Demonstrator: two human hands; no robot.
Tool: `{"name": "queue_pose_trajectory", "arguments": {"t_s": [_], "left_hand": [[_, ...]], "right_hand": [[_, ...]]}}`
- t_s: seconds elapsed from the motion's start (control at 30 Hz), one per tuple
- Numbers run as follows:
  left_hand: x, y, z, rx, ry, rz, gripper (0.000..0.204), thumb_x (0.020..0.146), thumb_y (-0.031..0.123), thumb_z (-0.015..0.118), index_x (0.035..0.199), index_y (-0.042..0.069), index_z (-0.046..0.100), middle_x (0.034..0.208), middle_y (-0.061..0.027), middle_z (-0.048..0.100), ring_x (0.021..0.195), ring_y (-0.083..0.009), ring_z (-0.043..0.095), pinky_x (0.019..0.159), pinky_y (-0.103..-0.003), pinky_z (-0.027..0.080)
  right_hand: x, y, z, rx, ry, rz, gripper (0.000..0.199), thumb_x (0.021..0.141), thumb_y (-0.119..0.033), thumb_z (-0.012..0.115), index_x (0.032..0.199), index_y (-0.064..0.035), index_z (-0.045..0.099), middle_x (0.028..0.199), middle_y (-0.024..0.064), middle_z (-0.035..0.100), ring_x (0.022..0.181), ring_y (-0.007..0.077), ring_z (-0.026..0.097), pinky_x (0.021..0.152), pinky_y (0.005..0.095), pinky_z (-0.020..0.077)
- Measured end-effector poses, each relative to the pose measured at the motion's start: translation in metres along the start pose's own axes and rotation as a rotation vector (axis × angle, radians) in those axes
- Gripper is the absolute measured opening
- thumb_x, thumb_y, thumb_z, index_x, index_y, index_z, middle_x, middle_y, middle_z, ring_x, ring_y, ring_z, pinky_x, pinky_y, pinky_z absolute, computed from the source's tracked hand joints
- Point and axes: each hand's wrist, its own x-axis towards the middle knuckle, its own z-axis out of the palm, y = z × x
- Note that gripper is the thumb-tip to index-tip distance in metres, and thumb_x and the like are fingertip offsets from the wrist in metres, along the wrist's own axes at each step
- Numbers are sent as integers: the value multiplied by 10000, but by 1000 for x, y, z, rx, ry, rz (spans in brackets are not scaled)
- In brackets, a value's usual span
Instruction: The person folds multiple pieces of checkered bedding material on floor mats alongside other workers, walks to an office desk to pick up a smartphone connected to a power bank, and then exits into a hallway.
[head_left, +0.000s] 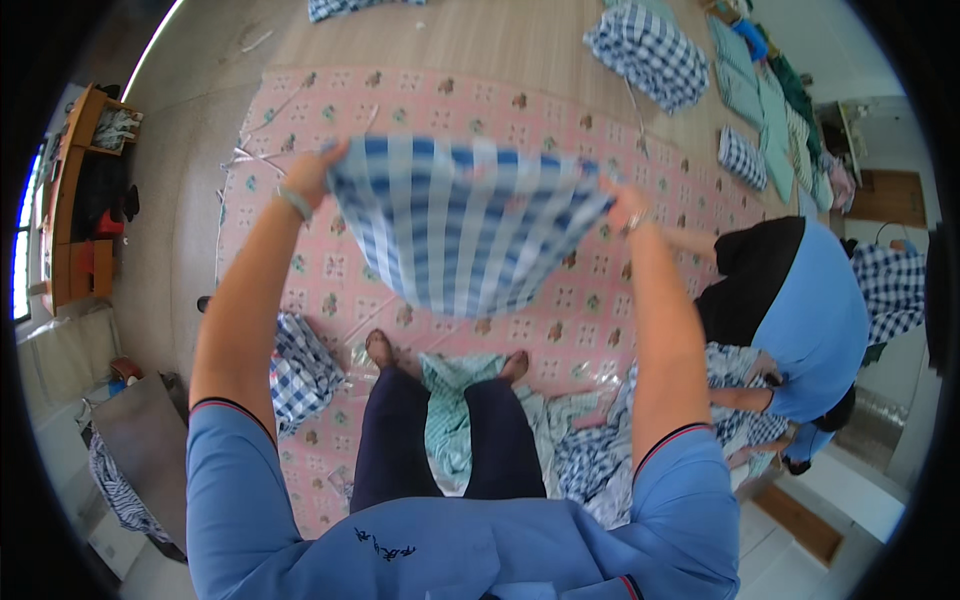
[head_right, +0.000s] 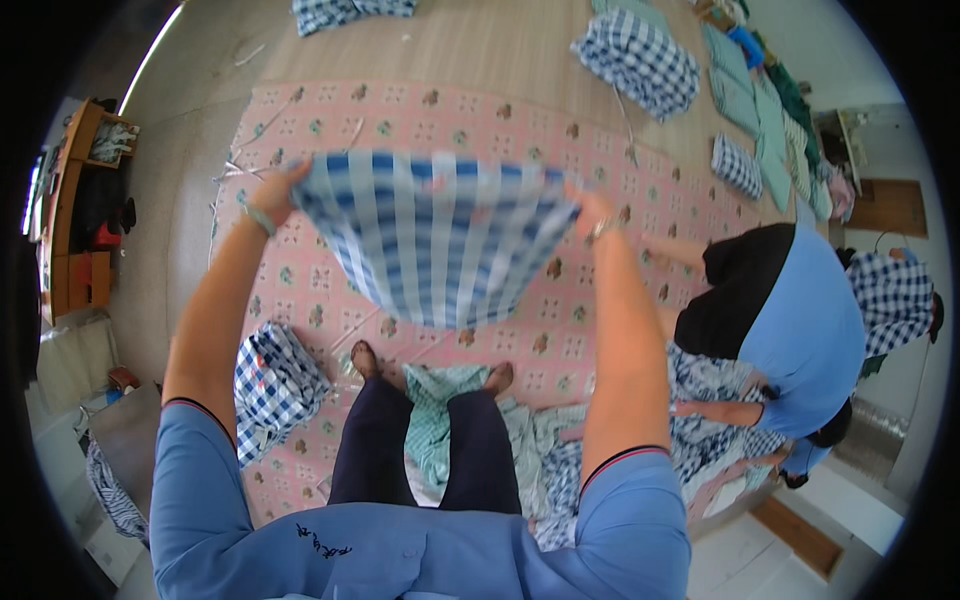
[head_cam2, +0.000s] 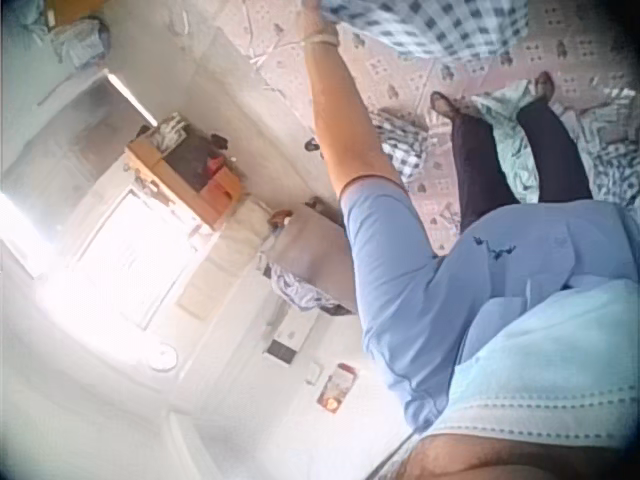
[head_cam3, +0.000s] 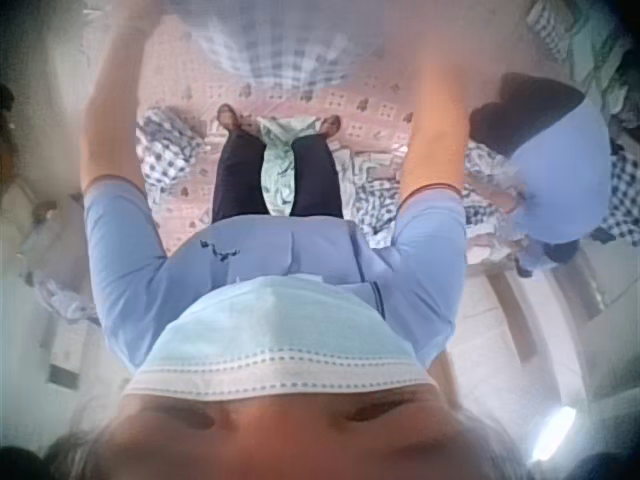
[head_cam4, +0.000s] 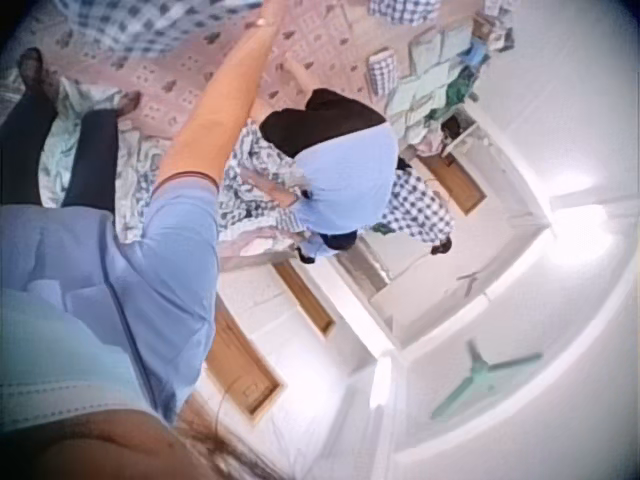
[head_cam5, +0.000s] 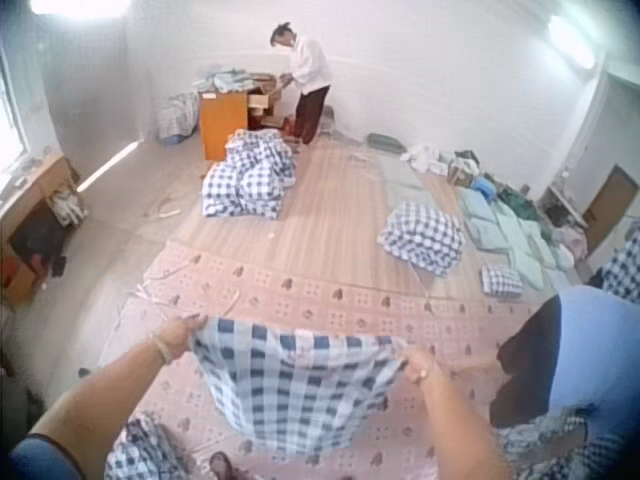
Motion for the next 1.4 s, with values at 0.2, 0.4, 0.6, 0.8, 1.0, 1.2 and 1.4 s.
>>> {"name": "queue_pose_trajectory", "arguments": {"t_s": [0.2,0.4,0.6,0.8,1.0,1.2,1.4], "left_hand": [[-6,61,58,-31,-119,103,418,808,355,450,992,-18,493,984,-93,539,910,-201,507,799,-352,389],[-53,36,49,289,139,328,363,796,302,493,979,-11,499,952,-93,530,899,-171,501,784,-305,383],[-28,-117,24,335,202,-2,392,741,212,575,1057,6,466,984,-48,526,946,-153,454,822,-318,335],[39,-310,-47,276,320,-394,290,723,232,592,928,43,512,897,-26,526,822,-159,471,714,-378,357],[-26,-458,-127,329,293,-721,264,727,217,586,923,54,517,890,-32,547,825,-142,495,675,-323,361],[-97,-431,-97,216,266,-892,206,748,203,559,877,46,530,810,-28,571,681,-129,536,597,-248,360],[4,-409,-130,215,135,-444,248,798,233,483,988,73,482,886,-38,548,758,-140,525,658,-264,402]], "right_hand": [[-1,-68,-21,-71,-276,-283,276,728,-76,576,950,63,488,947,114,539,867,209,519,793,338,398],[-38,-29,-61,-133,-213,-321,289,745,-96,552,1008,0,479,973,64,524,919,179,484,798,322,369],[5,123,-132,-304,89,184,276,703,-63,573,955,-51,463,888,26,491,851,159,475,697,384,421],[85,329,-206,-333,250,541,286,717,-80,569,967,-21,445,932,107,504,852,240,500,709,414,420],[33,491,-254,-165,401,811,240,736,-76,540,956,0,478,854,104,535,799,210,536,640,349,467],[-66,470,-275,-303,228,802,219,736,-161,561,899,-21,517,827,56,545,732,147,532,635,291,449],[54,387,-237,-463,167,331,176,750,-238,549,772,-65,521,600,-8,511,513,82,468,464,206,369]]}}
